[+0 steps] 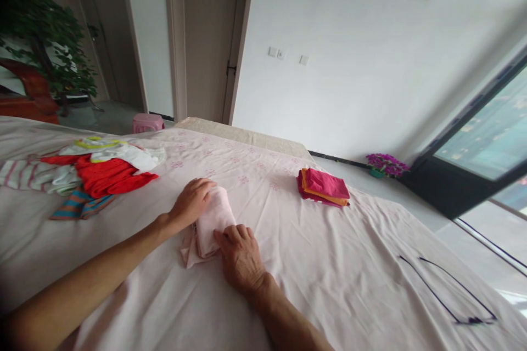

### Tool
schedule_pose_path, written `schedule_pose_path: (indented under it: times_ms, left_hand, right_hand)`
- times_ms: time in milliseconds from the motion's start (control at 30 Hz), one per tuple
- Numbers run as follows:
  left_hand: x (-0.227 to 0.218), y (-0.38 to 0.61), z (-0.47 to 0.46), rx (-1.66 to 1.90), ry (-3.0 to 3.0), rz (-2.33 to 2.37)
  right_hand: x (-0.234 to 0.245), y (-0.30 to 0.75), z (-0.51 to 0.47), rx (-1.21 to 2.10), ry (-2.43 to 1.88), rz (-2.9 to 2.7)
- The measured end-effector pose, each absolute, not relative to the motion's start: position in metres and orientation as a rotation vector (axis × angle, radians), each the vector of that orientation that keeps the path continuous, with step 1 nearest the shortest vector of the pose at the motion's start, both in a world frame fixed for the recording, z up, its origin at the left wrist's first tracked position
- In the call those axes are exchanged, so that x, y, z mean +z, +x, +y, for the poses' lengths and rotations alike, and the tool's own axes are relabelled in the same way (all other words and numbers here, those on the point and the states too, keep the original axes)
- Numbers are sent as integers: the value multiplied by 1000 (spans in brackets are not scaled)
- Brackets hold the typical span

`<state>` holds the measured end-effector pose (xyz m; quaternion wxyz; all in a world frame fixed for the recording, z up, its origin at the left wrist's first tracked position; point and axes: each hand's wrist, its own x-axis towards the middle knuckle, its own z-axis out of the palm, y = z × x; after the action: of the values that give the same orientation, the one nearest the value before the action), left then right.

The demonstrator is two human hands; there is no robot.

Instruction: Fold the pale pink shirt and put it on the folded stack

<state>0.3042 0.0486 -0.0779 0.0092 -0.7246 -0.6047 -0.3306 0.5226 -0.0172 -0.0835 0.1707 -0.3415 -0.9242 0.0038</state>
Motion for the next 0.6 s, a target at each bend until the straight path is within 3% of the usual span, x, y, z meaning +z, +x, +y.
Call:
schedule_pose_path:
  times_ms: [133,333,467,600]
  left_hand:
    - [-92,327,41,-786,-2542,-1548]
    - [-116,310,49,-406,-2667,-1587]
    - [-116,294,59,-352,-2678,-1713]
    - [-113,291,65,-480,-2626,-1938]
  right_hand:
    - [-77,518,-24,49,-927,-2658]
    - [-73,521,-33,110,-822,-2695]
    - [-74,529,-29,341,-821,-2518]
    - [-75,536,-9,537,-1160,-2153]
